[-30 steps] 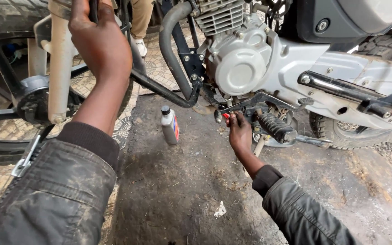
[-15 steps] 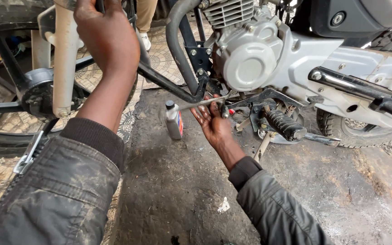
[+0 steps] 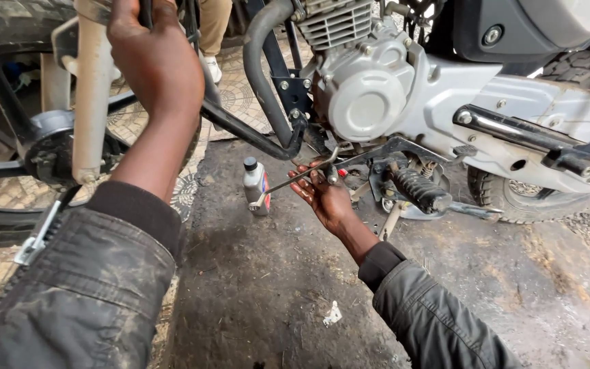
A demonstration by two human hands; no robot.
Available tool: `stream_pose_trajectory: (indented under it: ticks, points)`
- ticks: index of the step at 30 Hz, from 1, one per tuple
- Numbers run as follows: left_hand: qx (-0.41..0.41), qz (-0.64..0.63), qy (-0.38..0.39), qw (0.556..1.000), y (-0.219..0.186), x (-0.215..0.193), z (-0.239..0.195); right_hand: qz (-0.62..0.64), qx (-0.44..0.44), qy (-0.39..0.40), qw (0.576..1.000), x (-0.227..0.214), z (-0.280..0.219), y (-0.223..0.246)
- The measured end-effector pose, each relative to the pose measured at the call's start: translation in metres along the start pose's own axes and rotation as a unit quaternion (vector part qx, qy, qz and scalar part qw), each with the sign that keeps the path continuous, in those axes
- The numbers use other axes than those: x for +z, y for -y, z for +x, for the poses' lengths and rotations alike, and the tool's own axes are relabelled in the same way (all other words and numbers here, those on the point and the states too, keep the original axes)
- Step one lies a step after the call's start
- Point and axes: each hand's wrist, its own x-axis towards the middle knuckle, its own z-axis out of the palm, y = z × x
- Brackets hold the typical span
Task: Using hand tools to perform maintenance or repair on a motorcycle engine and surrounding components.
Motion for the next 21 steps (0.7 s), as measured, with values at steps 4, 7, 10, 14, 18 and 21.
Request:
stream_pose_trajectory:
  ticks: [4, 7, 10, 14, 18, 21]
  points:
    - [-0.028, 0.014, 0.004, 1.000, -0.006, -0.002, -0.002, -0.188, -0.011, -0.090, 0.978, 0.013, -0.027, 0.024]
    - [-0.042, 0.016, 0.005, 0.999, -0.002, -0.001, -0.001, -0.294, -0.026, -0.183, 0.938, -0.001, -0.036, 0.035]
    - [-0.007, -0.006, 0.015, 1.000, -0.001, -0.004, -0.001, -0.526, -0.041, -0.217, 0.821, 0.005, -0.049, 0.057]
    - [-0.044, -0.008, 0.033, 0.998, 0.008, -0.003, -0.001, -0.564, -0.036, -0.247, 0.787, -0.002, -0.043, 0.053]
    - [-0.032, -0.005, 0.022, 0.999, 0.001, -0.003, 0.000, -0.401, -0.053, -0.289, 0.867, 0.005, -0.029, 0.036]
    - [-0.029, -0.005, 0.023, 0.999, 0.012, -0.003, 0.002, -0.222, -0.046, -0.270, 0.936, 0.009, -0.018, 0.015]
